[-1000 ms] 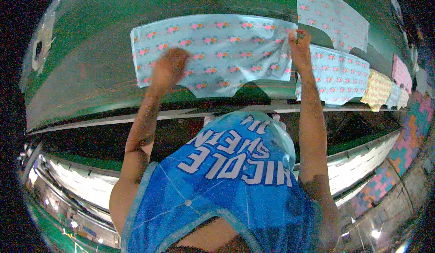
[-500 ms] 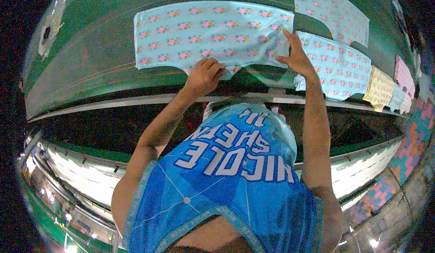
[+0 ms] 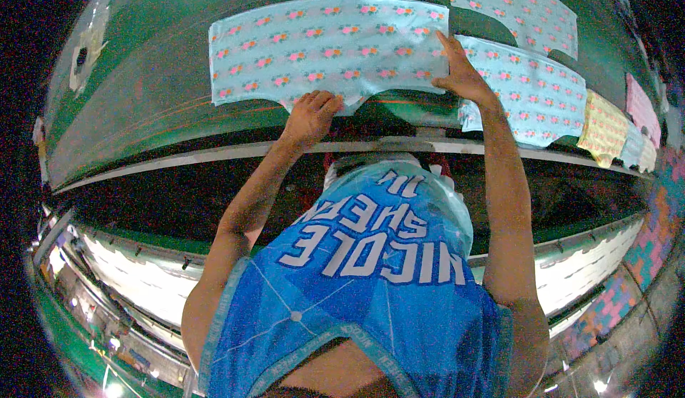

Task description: The person repeatedly folds small patterned fabric pieces on a green work surface. They pick up each piece, smooth it, fold it in half, and place it back down, repeating the same motion across multiple items.

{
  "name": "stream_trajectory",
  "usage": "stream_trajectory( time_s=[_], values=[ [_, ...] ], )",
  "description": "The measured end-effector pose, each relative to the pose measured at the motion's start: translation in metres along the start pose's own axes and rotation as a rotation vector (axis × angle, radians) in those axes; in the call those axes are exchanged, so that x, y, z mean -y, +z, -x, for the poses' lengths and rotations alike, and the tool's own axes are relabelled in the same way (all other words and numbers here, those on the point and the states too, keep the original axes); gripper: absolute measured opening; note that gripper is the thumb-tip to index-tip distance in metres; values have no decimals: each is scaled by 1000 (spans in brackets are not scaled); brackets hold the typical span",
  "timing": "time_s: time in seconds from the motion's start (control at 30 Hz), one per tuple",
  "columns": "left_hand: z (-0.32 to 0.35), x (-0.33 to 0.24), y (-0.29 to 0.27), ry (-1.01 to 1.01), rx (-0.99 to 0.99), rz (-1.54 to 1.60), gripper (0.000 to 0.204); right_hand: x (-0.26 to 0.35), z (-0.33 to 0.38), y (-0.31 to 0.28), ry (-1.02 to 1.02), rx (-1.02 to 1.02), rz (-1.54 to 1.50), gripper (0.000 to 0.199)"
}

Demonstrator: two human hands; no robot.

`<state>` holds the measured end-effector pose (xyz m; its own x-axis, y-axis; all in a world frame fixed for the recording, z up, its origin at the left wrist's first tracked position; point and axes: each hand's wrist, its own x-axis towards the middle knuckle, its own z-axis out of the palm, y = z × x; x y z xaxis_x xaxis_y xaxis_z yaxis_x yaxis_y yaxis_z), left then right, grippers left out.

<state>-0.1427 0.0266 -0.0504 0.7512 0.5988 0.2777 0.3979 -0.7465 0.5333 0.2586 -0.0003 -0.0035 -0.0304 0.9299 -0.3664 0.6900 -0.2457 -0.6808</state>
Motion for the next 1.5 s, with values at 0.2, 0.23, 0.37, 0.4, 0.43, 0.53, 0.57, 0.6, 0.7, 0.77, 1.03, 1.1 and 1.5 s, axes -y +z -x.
stream_trajectory(
  time_s=[0.2, 0.23, 0.37, 0.4, 0.43, 0.53, 0.57, 0.6, 0.7, 0.77, 1.03, 1.1, 1.5],
  values=[
    [0, -7, -3, -10, 12, 21, 21, -14, -2, 5, -12, -33, 17, 123],
    [-3, -9, -4, -18, -3, 42, 22, -18, -2, 6, -22, -47, 19, 123],
    [-8, 9, -15, -99, -55, -42, 38, -19, -1, 7, -24, -87, -42, 120],
    [-13, 20, -20, -128, -125, -121, 40, -15, 2, 7, -9, -94, -50, 117],
    [-17, 33, -26, -156, -197, -198, 42, -8, 5, 7, 8, -102, -57, 114],
    [-21, 102, -47, -264, -285, -402, 52, -9, 7, 14, 52, -263, 169, 105],
    [-18, 126, -54, -289, -329, -467, 58, -1, 7, 24, -1, -407, 394, 90],
    [-21, 142, -61, -349, -295, -500, 62, 3, 1, 30, -61, -433, 416, 84],
    [-30, 175, -80, -491, -180, -566, 71, 19, -26, 50, -196, -500, 478, 71],
    [-28, 190, -82, -536, -92, -558, 75, 29, -50, 62, -224, -534, 514, 67],
    [-33, 199, -83, -608, -177, -476, 87, 15, -87, 64, -93, -594, 596, 71],
    [-33, 204, -83, -626, -213, -501, 89, 16, -86, 64, -89, -584, 593, 72],
    [-29, 198, -72, -631, -219, -722, 84, 23, -47, 75, -290, -477, 601, 78]
  ],
)
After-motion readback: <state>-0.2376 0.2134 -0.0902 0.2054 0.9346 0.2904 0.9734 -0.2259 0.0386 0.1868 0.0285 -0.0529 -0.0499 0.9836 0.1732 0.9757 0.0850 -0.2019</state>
